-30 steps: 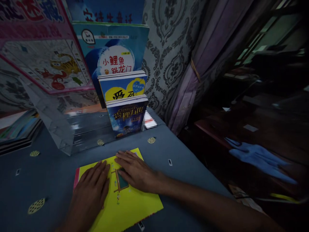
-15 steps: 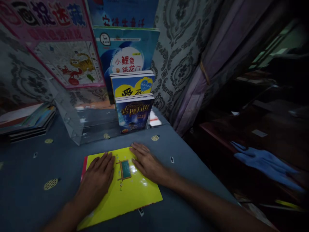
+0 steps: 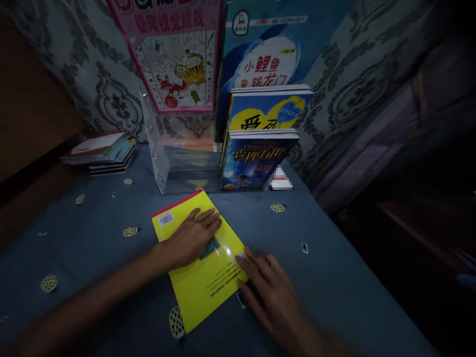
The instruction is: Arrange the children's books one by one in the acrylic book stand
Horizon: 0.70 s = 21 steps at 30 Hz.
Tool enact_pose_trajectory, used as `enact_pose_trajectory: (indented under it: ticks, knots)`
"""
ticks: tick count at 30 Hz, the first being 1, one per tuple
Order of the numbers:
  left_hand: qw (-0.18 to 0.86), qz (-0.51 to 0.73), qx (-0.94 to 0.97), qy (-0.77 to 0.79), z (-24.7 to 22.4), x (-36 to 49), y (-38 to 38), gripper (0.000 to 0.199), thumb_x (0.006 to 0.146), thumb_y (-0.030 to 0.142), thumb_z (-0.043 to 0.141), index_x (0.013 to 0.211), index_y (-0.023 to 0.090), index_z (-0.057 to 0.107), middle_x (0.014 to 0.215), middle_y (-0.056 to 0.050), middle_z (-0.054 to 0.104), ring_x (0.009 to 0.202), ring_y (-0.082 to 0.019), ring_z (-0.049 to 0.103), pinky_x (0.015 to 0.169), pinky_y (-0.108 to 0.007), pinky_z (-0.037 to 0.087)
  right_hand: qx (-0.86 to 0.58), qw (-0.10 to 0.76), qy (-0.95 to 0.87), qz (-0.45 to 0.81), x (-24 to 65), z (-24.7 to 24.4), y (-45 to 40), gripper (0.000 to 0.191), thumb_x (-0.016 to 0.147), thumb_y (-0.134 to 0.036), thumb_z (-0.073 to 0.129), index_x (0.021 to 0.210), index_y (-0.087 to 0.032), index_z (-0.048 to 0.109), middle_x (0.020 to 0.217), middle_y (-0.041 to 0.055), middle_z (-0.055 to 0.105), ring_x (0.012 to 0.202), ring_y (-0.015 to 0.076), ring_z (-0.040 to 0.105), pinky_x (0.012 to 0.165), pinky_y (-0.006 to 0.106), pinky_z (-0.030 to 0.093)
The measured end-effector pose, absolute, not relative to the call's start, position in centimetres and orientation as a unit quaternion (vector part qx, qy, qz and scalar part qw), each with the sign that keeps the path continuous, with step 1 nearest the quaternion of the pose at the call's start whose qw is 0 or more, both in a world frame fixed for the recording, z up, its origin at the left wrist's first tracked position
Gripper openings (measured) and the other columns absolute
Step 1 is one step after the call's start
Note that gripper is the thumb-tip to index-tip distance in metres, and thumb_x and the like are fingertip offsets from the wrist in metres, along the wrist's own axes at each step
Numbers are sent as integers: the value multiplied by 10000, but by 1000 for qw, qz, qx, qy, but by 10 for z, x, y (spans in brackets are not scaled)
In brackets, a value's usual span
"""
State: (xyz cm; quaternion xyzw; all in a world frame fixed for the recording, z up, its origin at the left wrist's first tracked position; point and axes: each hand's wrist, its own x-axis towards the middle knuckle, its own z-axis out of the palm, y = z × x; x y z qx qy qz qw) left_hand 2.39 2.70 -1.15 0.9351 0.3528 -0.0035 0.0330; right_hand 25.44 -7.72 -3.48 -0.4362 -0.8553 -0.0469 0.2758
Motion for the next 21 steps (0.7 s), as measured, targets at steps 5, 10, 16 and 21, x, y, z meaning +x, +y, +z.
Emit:
enact_pose_trajectory:
  ticks: [5, 10, 16, 21]
  knots:
    - [60, 11, 938, 341, -14, 19, 24, 558, 922, 60, 477, 1472, 142, 431, 1538, -137, 496, 1485, -255, 384, 1190, -496, 336, -414, 299, -859, 24, 237, -25, -89, 279, 986, -166, 457, 1198, -172, 638, 1139, 143, 722, 1042, 246, 714, 890, 414, 633]
    - [62, 44, 946, 316, -17, 14, 21, 502, 942, 51, 416, 1433, 142, 474, 1525, -113, 518, 1480, -241, 393, 1181, -497, 361, -387, 309, -850, 179, 225, -16, -87, 239, 964, -120, 472, 1053, -206, 677, 1025, 93, 725, 937, 198, 715, 807, 320, 630]
    - [41, 84, 940, 328, -29, 14, 13, 454, 979, 104, 405, 1423, 144, 487, 1506, -119, 538, 1472, -237, 405, 1205, -467, 334, -406, 322, -820, 243, 229, -6, -43, 270, 987, -155, 456, 1052, -204, 714, 915, 76, 741, 844, 190, 713, 751, 300, 602]
    - [39, 73, 932, 352, -29, 22, 4, 451, 995, 132, 409, 1443, 111, 455, 1498, -154, 532, 1472, -263, 398, 1211, -484, 329, -408, 299, -843, 184, 222, -16, 21, 332, 1003, -239, 440, 1198, -224, 708, 1197, 123, 722, 1141, 265, 670, 976, 463, 565]
